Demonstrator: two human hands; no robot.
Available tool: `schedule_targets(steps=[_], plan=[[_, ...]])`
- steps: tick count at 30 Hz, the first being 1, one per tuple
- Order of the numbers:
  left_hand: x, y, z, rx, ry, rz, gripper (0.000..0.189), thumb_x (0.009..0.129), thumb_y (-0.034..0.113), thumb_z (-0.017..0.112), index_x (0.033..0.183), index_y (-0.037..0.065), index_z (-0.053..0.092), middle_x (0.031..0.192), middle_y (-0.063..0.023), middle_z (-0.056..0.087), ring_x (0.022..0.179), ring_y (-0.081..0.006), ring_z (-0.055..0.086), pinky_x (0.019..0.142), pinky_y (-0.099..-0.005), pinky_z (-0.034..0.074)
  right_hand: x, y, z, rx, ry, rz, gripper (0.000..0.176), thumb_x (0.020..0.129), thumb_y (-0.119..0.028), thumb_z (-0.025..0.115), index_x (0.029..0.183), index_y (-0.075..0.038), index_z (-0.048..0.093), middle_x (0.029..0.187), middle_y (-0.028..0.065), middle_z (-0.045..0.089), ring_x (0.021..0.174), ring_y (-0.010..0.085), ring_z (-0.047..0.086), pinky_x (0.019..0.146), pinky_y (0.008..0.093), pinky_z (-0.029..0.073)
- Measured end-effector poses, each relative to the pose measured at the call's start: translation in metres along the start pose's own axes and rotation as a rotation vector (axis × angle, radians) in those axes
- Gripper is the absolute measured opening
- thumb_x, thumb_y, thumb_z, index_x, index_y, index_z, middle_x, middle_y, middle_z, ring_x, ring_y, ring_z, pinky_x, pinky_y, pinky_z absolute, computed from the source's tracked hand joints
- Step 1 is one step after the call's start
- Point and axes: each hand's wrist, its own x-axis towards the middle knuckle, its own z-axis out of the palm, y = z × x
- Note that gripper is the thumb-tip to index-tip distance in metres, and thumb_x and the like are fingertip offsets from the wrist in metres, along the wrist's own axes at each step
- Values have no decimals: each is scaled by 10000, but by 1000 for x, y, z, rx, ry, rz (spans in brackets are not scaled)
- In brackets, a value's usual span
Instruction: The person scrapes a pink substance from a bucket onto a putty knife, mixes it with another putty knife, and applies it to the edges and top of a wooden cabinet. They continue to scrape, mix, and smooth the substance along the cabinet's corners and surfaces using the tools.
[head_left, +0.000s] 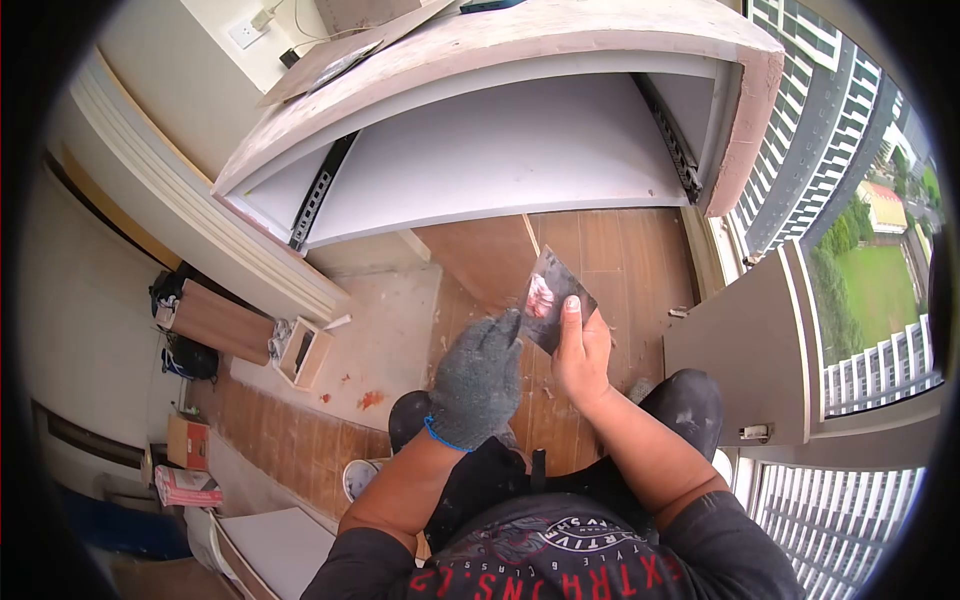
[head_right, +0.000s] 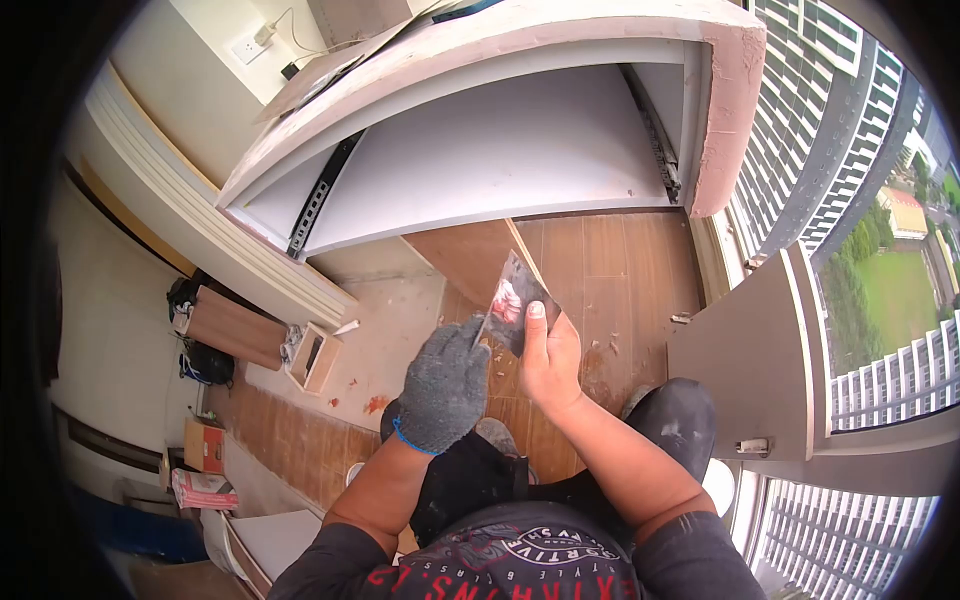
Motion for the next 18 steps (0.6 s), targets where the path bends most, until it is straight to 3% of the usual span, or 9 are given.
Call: schedule_targets(steps=[3,6,9,12,14,15,17,18], plan=[[-1,4,2,-23,-24,28,292,917,66,618,1192,-29,628,1067,-231,655,999,-410,624,873,-482,525,3,-5,-6,-1,-84,119,409,1106,-322,405,1153,15,632,998,117,707,931,228,661,881,356,501],[0,-8,3,4,-14,45,296,920,78,623,1196,-30,628,1062,-233,654,981,-413,627,863,-482,528,2,-17,1,-51,-6,-42,396,1107,-313,405,1124,7,637,952,105,699,890,216,656,854,355,504],[0,0,3,-88,-13,40,284,928,78,619,1189,-35,628,1056,-233,653,961,-418,631,857,-484,530,3,-2,-6,-16,-91,127,393,1107,-304,399,1124,9,635,978,117,708,915,228,666,862,366,504],[3,-5,2,-52,14,36,281,932,84,624,1186,-36,629,1055,-237,652,963,-421,633,862,-485,530,2,5,2,-38,-2,13,401,1108,-317,397,1100,4,637,948,101,699,890,206,655,839,349,502],[-2,0,8,-85,3,111,282,935,78,619,1192,-39,628,1061,-242,651,964,-425,630,865,-486,529,3,10,-2,46,-81,109,404,1109,-316,395,1115,7,638,964,105,705,909,211,662,851,348,501],[-1,-3,6,-81,6,52,290,935,78,619,1200,-39,627,1064,-243,653,969,-425,631,866,-487,529,4,7,-3,88,-115,162,406,1109,-316,394,1122,8,638,973,106,708,918,213,665,857,347,501],[4,-11,1,-75,6,-63,305,936,78,619,1217,-39,624,1071,-246,655,979,-425,632,868,-487,529,1,-4,0,-9,-71,56,411,1109,-323,395,1111,6,640,961,101,705,892,206,651,845,352,499],[3,-9,3,-87,-1,-2,299,936,73,616,1216,-34,625,1071,-247,657,974,-426,632,866,-489,529,2,-10,2,-59,-53,-1,413,1109,-326,395,1106,5,642,955,98,704,878,202,643,840,354,498]])
